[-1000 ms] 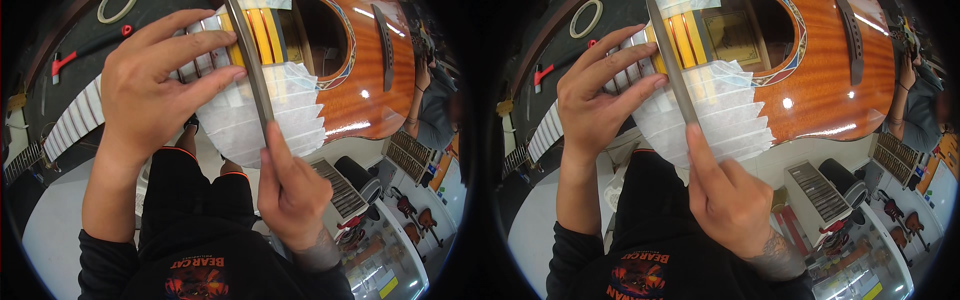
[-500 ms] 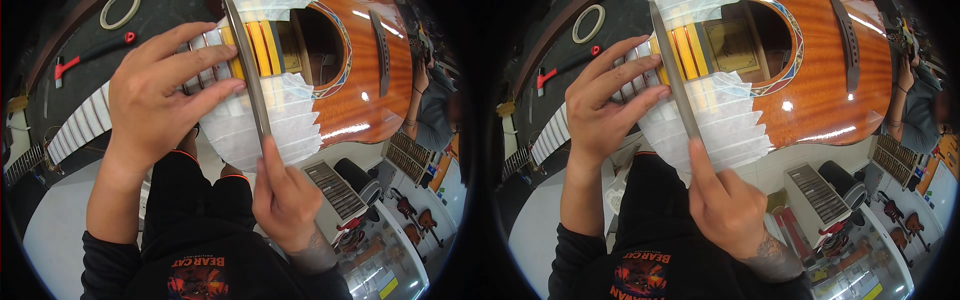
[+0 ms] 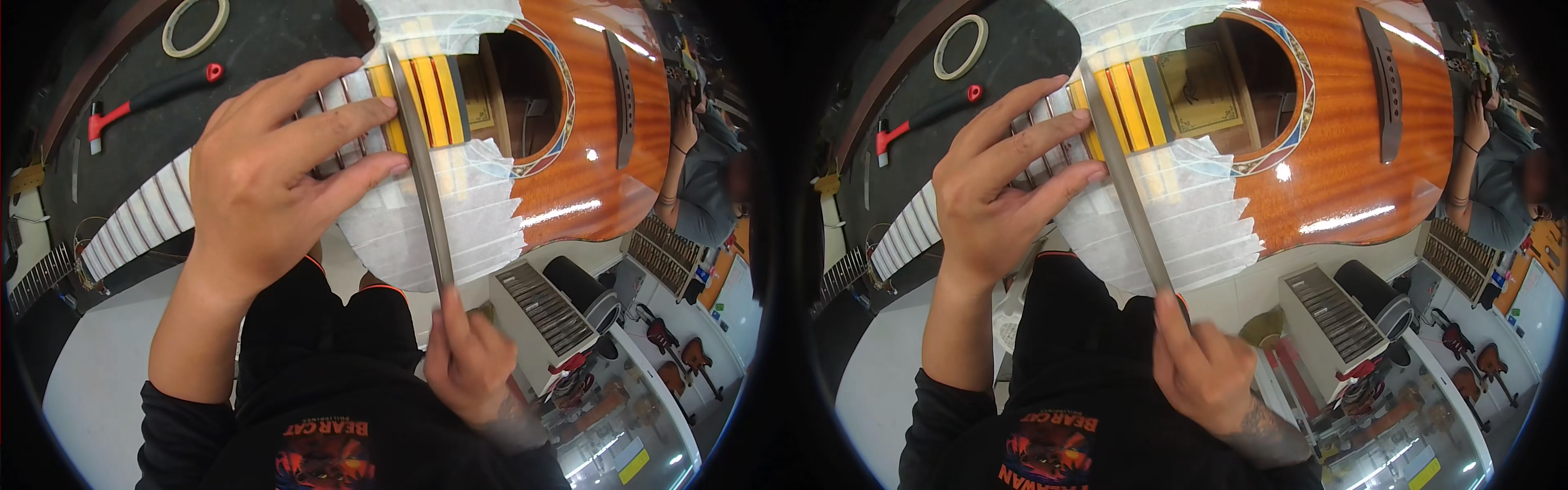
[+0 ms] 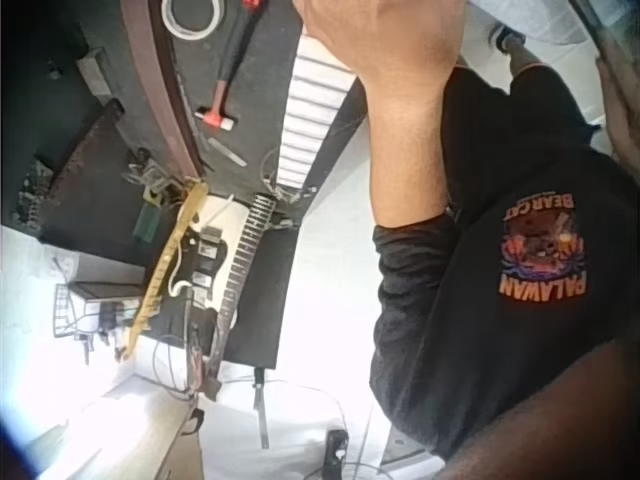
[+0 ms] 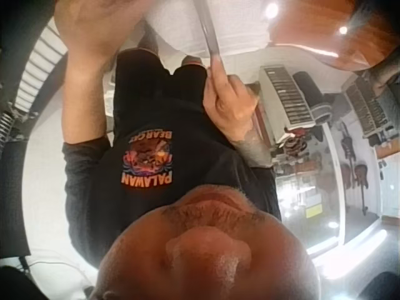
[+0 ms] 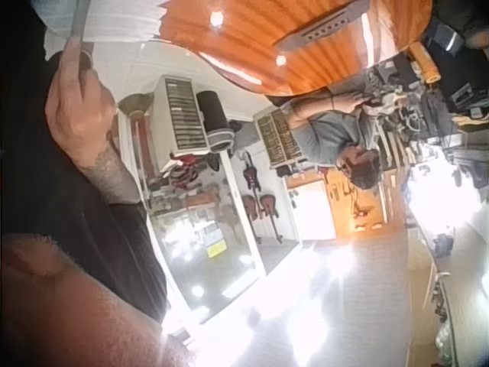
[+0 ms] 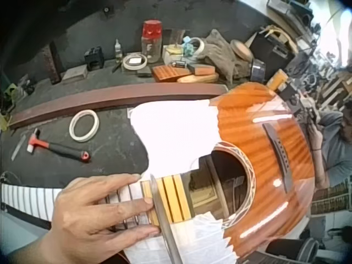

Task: The person uses a flat file to sand down the frets on the neck of an acoustic guitar that is partially covered with masking tape.

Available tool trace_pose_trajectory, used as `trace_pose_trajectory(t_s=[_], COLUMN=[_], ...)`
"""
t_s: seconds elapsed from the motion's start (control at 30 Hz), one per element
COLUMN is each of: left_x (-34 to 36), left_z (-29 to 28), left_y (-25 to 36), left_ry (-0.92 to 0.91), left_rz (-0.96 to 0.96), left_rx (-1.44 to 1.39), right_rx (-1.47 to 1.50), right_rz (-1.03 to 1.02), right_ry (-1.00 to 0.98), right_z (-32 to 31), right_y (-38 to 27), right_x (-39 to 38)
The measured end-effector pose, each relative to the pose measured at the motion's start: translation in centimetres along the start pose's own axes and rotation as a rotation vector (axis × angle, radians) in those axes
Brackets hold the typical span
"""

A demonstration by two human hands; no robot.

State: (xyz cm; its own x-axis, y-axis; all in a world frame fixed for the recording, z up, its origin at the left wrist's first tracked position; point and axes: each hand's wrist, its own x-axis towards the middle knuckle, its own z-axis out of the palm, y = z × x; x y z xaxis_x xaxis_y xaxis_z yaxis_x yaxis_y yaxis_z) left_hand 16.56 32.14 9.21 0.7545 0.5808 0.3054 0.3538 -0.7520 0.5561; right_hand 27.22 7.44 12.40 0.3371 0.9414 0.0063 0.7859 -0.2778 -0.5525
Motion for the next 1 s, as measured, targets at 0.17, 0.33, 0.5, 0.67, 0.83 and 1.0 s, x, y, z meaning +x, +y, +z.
trace_pose_trajectory(t_s=[0.17,0.33,0.5,0.67,0.83,1.0], left_x=[0.4,-0.1,0.1,0.0,-0.2,-0.4], left_z=[0.5,0.5,0.5,0.6,0.8,0.8], left_y=[0.3,-0.2,-0.1,-0.1,-0.3,-0.3], left_ry=[0.015,0.022,0.028,0.039,0.048,0.037], left_rz=[0.041,0.014,0.035,0.033,0.065,0.028], left_rx=[0.002,-0.029,-0.041,-0.096,-0.079,-0.079], right_rx=[-0.058,0.060,0.098,0.155,0.128,0.133], right_rz=[0.044,0.065,0.071,0.098,0.033,0.035], right_ry=[0.024,0.009,0.046,-0.059,0.034,0.030], right_z=[-0.2,-0.1,-1.8,-2.0,-1.3,-0.9], right_y=[-0.3,-1.2,1.2,1.7,1.9,1.7], right_x=[-1.1,7.8,1.2,-4.1,-5.2,-5.1])
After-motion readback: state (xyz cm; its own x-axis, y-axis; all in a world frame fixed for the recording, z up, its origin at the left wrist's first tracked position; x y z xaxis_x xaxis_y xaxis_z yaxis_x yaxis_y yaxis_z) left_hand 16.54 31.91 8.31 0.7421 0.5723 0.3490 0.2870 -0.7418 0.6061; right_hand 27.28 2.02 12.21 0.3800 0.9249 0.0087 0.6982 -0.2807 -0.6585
